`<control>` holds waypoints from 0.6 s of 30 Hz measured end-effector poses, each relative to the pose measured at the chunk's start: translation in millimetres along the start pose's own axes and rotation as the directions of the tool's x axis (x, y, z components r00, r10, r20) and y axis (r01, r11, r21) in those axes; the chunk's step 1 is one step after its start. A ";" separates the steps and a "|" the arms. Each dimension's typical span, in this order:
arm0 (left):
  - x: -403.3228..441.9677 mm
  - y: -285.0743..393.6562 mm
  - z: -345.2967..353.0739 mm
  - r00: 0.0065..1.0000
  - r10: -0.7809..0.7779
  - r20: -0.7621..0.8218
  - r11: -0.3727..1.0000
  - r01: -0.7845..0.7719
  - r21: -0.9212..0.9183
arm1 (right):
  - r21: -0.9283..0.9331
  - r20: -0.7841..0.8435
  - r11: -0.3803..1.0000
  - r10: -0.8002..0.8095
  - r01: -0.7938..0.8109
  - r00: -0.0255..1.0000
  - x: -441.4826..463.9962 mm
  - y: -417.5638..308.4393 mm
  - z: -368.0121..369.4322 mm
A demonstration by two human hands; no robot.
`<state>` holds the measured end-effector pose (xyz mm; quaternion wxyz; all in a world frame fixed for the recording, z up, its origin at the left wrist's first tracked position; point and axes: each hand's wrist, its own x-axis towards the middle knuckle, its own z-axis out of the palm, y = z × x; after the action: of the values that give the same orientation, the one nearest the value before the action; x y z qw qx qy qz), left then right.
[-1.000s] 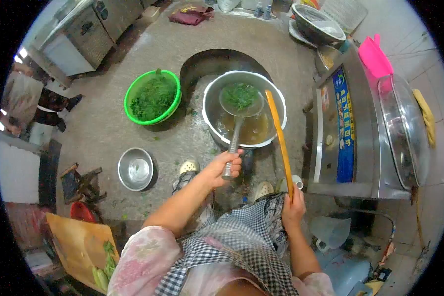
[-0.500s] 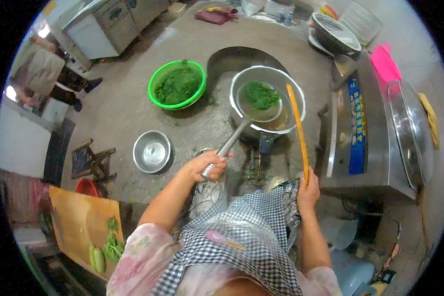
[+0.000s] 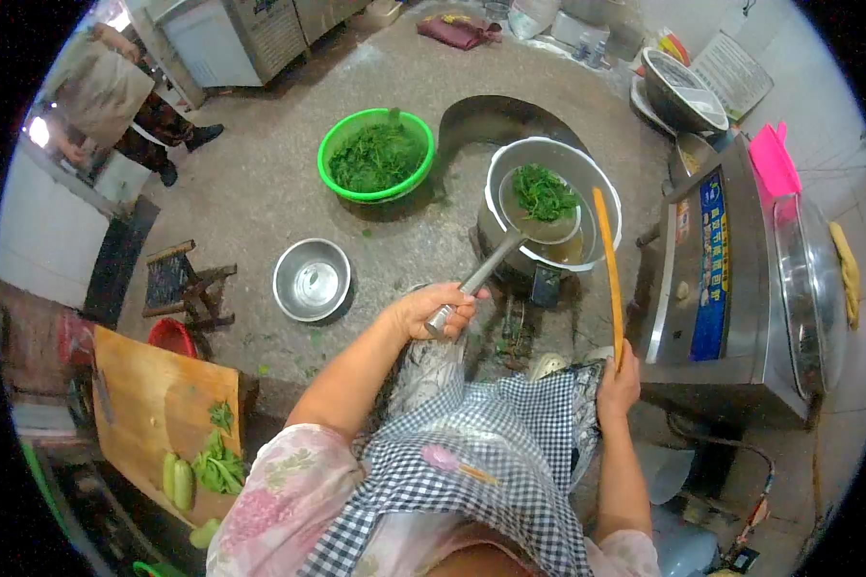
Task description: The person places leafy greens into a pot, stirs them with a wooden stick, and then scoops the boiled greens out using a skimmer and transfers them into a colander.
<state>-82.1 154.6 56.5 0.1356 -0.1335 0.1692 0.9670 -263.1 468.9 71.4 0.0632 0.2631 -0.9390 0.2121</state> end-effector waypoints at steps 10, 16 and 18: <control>-5.0 0.3 6.2 1.000 0.027 -0.008 1.000 -0.027 0.002 | -0.028 0.027 1.000 0.004 -0.004 1.000 3.5 1.3 3.4; -28.8 4.0 15.8 0.983 0.182 -0.022 0.983 -0.181 0.015 | -0.047 0.053 0.999 0.020 -0.018 0.998 7.1 6.4 8.4; -46.6 24.3 24.7 0.962 0.258 -0.088 0.963 -0.249 0.102 | -0.043 0.061 0.999 0.024 -0.021 0.998 5.9 5.4 7.4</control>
<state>-51.7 131.4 100.2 0.0079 -0.1528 0.2348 0.9599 -271.0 467.2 64.1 0.0374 0.2575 -0.9477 0.1847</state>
